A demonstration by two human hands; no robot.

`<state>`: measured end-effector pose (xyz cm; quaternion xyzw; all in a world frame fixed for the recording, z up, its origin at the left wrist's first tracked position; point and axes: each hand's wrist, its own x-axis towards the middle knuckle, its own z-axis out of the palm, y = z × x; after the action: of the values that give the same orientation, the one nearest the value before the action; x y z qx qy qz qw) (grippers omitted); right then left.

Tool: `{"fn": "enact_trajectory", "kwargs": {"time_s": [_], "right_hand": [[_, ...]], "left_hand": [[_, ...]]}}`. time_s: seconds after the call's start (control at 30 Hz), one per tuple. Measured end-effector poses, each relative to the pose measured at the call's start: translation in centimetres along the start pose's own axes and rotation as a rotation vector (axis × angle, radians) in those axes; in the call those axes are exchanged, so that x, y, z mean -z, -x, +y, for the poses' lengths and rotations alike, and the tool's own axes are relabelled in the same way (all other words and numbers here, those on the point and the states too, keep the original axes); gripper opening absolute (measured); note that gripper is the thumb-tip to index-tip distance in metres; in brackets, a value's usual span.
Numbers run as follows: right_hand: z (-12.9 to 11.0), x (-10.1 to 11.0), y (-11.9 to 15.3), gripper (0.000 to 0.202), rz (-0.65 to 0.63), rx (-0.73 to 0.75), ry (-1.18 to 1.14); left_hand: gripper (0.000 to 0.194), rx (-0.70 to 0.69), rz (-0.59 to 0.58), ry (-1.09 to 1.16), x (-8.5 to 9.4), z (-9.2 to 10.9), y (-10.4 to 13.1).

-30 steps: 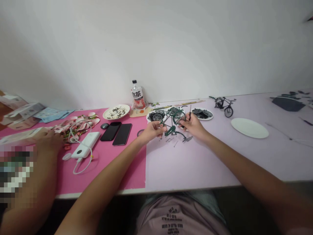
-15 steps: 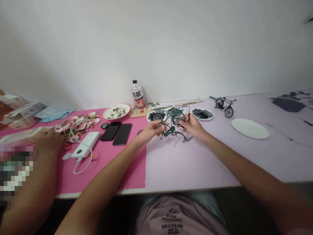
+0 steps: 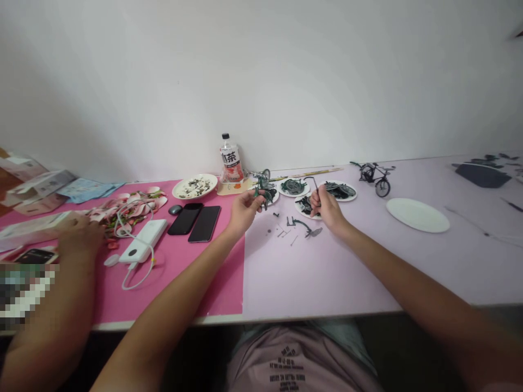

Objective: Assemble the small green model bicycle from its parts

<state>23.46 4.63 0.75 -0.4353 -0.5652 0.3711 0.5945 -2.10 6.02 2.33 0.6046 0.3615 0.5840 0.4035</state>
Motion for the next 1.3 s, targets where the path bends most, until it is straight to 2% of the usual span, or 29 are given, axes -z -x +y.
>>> {"fn": "enact_trajectory", "kwargs": {"time_s": [0.17,0.37,0.57,0.77,0.93,1.03,1.17,1.3], "right_hand": [[-0.2,0.2,0.1,0.065,0.04,0.011,0.064],[-1.2,0.2,0.8,0.051,-0.025,0.023,0.157],[-1.7,-0.1,1.1,0.04,-0.032,0.015,0.152],[-1.9,-0.3,1.1,0.037,-0.031,0.021,0.088],[-1.2,-0.5,1.0,0.048,-0.024,-0.019,0.077],[-1.0,-0.6,1.1,0.053,-0.011,-0.053,0.154],[-1.2,-0.7,1.4,0.053,-0.052,-0.056,0.28],[-1.4,-0.9,1.7,0.051,-0.106,-0.026,0.281]], "left_hand": [[0.036,-0.15,0.154,-0.071,0.9,0.0,-0.8],[0.035,-0.185,0.155,-0.119,2.3,0.9,-1.5],[0.029,-0.246,0.246,-0.176,4.8,2.1,-2.5],[0.025,-0.227,0.269,-0.214,6.1,1.7,-2.9],[0.025,-0.205,0.263,-0.24,6.1,1.2,-2.9],[0.028,-0.197,0.251,-0.242,5.7,1.1,-2.7],[0.031,-0.174,0.195,-0.254,4.8,1.0,-2.2],[0.031,-0.159,0.116,-0.226,3.4,1.3,-1.6]]}}
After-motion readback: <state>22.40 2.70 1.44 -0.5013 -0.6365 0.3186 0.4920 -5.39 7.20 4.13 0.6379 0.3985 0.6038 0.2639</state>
